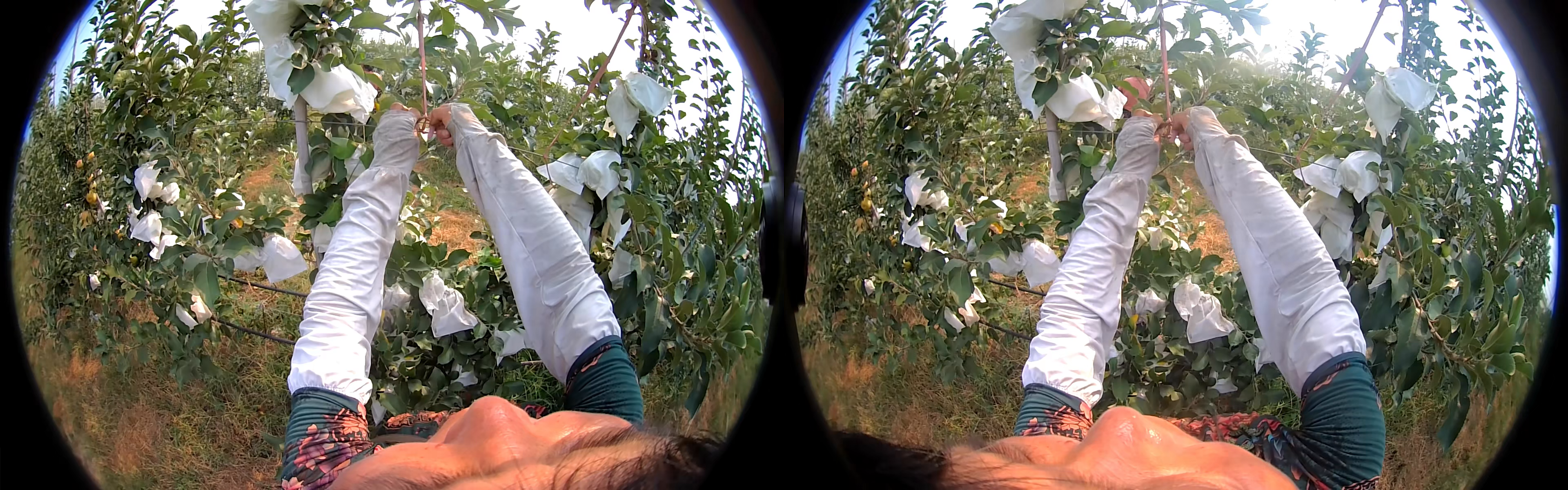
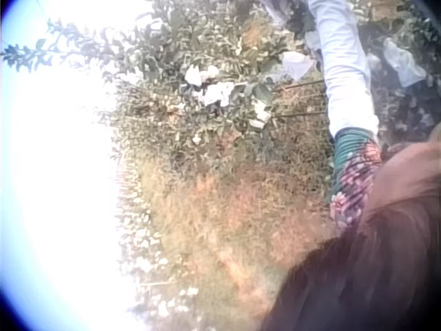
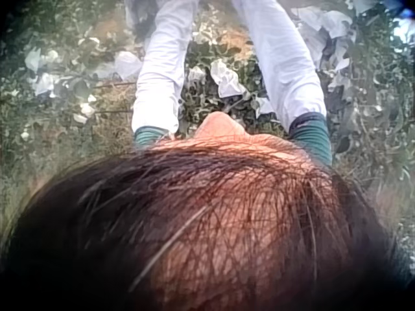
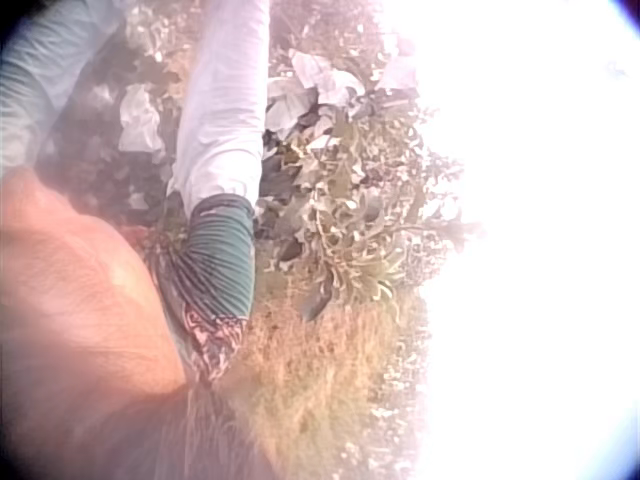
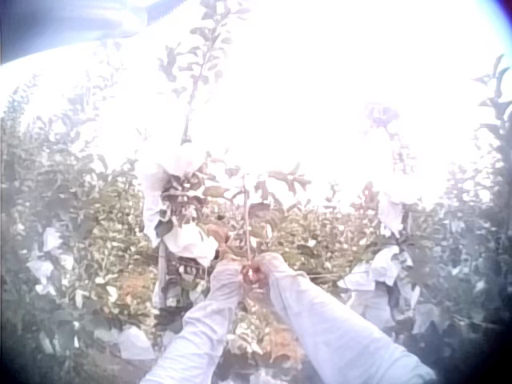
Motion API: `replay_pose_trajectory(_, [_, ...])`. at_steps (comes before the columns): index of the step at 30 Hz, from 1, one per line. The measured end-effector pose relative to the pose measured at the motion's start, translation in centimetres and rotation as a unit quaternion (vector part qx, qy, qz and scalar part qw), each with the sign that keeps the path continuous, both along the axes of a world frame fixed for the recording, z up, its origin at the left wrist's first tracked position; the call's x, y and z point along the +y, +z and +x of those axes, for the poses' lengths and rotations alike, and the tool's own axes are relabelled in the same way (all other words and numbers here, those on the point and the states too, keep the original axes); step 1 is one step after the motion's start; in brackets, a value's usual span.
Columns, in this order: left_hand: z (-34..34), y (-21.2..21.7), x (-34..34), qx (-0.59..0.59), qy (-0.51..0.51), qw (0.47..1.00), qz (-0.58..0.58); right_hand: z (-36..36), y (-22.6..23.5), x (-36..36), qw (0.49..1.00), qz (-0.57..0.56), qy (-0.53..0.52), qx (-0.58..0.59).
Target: The person ties tree branches to a vertical support pole using a pink ribbon. They reach up to wrap the ribbon around the branch and pole, then tie it securely. The person repeats this process for multiple branches along the row.
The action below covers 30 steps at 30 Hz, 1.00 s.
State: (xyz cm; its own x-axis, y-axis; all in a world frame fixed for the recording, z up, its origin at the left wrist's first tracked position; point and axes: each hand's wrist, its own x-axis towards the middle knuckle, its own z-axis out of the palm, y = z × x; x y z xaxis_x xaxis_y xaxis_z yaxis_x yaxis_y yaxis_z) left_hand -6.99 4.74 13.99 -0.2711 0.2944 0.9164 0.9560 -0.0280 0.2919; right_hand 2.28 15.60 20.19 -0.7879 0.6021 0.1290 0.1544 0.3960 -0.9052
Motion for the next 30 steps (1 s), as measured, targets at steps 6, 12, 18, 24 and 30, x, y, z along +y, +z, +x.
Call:
replay_pose_trajectory(6, [0.2, 0.1, 0.9, 0.031, -0.050, 0.998, 0.021, 2.7, -0.9, -0.9, 0.992, 0.062, 0.047, 0.099])
replay_pose_trajectory(12, [-2.1, 2.2, 4.8, -0.190, -0.215, 0.956, -0.066, 1.9, -4.4, 1.6, 0.964, 0.211, 0.056, 0.151])
replay_pose_trajectory(18, [-6.7, 2.4, 7.9, -0.337, -0.321, 0.885, -0.021, 1.6, -3.8, -1.9, 0.928, 0.363, -0.003, 0.085])
replay_pose_trajectory(24, [-1.8, 3.7, 6.0, -0.349, -0.274, 0.896, 0.013, 3.9, -6.1, -2.1, 0.889, 0.445, -0.107, 0.001])
replay_pose_trajectory(30, [-2.0, 3.6, 5.7, -0.369, -0.276, 0.888, 0.010, 4.3, -7.4, -3.8, 0.885, 0.445, -0.128, 0.043])
